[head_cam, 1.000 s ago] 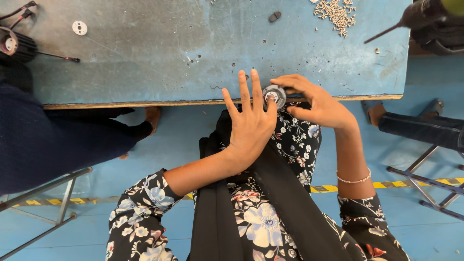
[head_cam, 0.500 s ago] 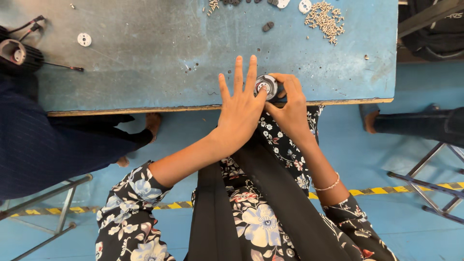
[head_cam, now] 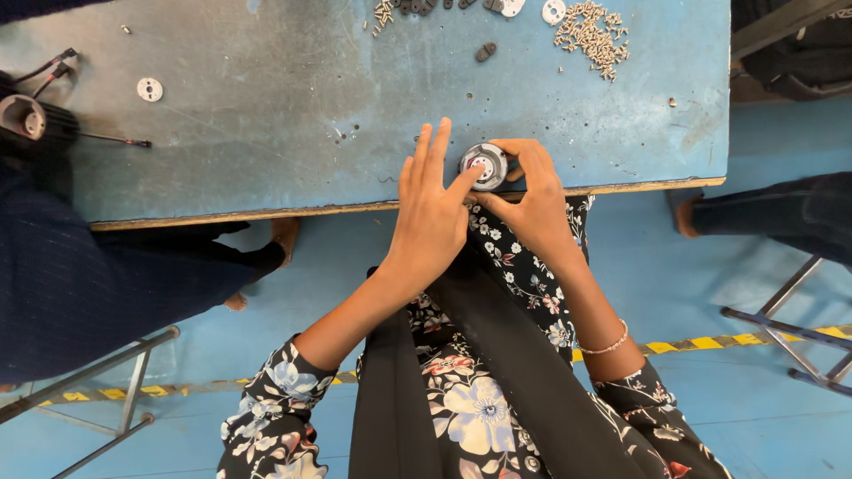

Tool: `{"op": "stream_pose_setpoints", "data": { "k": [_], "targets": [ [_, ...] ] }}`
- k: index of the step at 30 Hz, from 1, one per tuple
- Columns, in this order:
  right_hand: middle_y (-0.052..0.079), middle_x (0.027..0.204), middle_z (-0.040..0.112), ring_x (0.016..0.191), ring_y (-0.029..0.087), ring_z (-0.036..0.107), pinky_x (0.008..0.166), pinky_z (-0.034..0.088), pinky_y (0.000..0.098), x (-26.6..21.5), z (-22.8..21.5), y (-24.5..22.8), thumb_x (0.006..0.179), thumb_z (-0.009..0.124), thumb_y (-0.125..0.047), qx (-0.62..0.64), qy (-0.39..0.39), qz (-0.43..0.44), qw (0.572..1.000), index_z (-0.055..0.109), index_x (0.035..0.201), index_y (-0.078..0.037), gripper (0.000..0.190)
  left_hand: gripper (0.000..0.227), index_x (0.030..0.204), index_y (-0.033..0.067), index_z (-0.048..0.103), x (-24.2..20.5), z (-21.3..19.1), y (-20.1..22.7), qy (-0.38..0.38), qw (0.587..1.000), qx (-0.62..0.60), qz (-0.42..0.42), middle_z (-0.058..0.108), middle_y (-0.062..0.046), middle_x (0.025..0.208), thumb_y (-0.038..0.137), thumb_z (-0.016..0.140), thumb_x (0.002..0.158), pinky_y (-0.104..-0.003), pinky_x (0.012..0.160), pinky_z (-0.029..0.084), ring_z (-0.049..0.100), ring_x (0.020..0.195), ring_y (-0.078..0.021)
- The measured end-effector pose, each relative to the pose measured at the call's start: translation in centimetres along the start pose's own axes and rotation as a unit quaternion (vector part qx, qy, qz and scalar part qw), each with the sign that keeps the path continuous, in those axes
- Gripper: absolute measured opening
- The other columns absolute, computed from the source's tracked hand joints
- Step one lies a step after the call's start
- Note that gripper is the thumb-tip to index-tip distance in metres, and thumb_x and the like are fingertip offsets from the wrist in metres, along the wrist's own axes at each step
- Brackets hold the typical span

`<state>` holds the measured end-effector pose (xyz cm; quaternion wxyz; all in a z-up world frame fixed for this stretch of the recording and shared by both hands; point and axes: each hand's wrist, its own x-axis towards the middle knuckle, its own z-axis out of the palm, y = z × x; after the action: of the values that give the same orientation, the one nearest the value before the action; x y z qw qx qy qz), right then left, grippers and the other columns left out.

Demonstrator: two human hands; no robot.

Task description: The person assembles small electrical components on a blue table. They place a white disc onto a black cylindrical part, then use a green power drill to drive screws into the assembly. The person repeats this process with multiple components.

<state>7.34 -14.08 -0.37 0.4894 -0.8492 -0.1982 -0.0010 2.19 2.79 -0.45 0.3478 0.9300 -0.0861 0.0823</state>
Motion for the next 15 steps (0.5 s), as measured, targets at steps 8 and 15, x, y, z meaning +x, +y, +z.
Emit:
{"op": "stream_pose_setpoints", "data": {
  "k": [8, 15],
  "targets": [
    [0.01, 0.124, 0.063, 0.11, 0.026, 0.061, 0.087, 0.054, 0.0351, 0.0, 0.0, 0.1, 0.078, 0.088, -0.011, -0.016, -0.004, 0.003, 1.0, 0.062, 0.127, -0.005, 0.056, 0.047, 0.127, 0.0158, 0.071, 0.4, -1.0, 1.0, 0.001, 0.986, 0.162, 0.037, 0.015, -0.023, 0.169, -0.002, 0.065, 0.084, -0.072, 0.118, 0.018, 0.011, 0.157, -0.0484],
    [0.011, 0.115, 0.062, 0.105, 0.028, 0.058, 0.087, 0.052, 0.0365, 0.0, 0.0, 0.1, 0.077, 0.089, -0.01, -0.031, -0.014, -0.033, 0.999, 0.062, 0.126, -0.002, 0.057, 0.027, 0.112, 0.015, 0.07, 1.8, -2.1, 0.5, -0.046, 0.963, 0.251, 0.083, 0.016, -0.021, 0.169, 0.01, 0.07, 0.086, -0.073, 0.119, 0.014, 0.012, 0.156, -0.0493]
  ]
}}
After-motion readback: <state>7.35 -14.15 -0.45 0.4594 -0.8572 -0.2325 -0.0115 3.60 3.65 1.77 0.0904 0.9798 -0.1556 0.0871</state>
